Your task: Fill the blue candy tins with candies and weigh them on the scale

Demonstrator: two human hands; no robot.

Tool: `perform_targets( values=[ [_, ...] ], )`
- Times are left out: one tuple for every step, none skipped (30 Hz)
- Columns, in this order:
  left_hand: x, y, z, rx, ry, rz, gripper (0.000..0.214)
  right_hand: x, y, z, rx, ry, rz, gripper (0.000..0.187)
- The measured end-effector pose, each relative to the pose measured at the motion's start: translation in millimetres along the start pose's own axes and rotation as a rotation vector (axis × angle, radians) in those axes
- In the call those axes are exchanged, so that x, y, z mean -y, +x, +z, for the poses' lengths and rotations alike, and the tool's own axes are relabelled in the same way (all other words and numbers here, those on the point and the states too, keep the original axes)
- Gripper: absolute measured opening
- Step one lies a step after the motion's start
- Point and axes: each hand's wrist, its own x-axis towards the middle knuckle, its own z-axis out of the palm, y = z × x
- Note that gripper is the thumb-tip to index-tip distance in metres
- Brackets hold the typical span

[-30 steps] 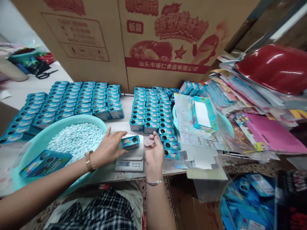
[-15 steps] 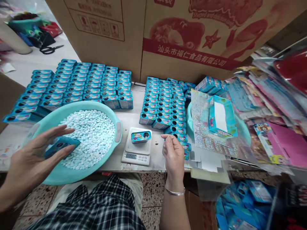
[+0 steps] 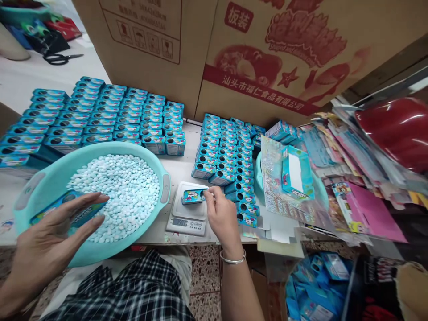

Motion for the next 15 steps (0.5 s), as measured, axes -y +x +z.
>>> perform_targets(
  values=[
    [1,-1,0.5,0.009,-0.001,0.006,0.045,1,2,2,0.004,-0.084,-0.016,0.032],
    [2,-2,0.7,0.023,-0.001,0.006,0.044,2,5,4,0.001,-0.156,-0.025,0.033],
    [2,-3,0.5,0.039,-0.002,0.002,0.043,2,7,5,-0.008,-0.210,-0.027,0.033],
    [3,-4,0.3,0.053,-0.003,-0.004,0.043,2,10,6,-0.018,-0.242,-0.026,0.033],
    [3,-4,-0.1,0.069,0.000,-0.008,0.042,2,12,7,-0.027,-0.251,-0.022,0.035],
    [3,-5,-0.4,0.081,0.006,-0.009,0.042,1,15,7,-0.031,-0.237,-0.017,0.036],
    [4,-5,-0.7,0.083,0.014,-0.006,0.042,1,17,7,-0.034,-0.205,-0.012,0.038],
    [4,-5,-0.9,0.078,0.021,0.001,0.042,1,18,5,-0.040,-0.158,-0.008,0.037],
    [5,-5,-1.1,0.071,0.028,0.008,0.041,0,20,3,-0.056,-0.092,-0.006,0.036],
    [6,-5,-1.2,0.065,0.030,0.014,0.041,0,21,0,-0.085,-0.003,-0.005,0.033],
    [6,-4,-1.3,0.063,0.029,0.018,0.040,-1,21,-4,-0.128,0.120,0.001,0.030],
    [5,-4,-1.5,0.061,0.026,0.024,0.040,-2,22,-8,-0.185,0.278,0.013,0.029],
    [5,-3,-1.7,0.065,0.024,0.028,0.040,-4,22,-13,-0.245,0.468,0.037,0.027],
    [3,-2,-1.9,0.066,0.022,0.034,0.040,-7,22,-18,-0.295,0.680,0.069,0.025],
    [1,-1,-1.9,0.063,0.020,0.043,0.040,-10,22,-23,-0.325,0.895,0.107,0.022]
  ],
)
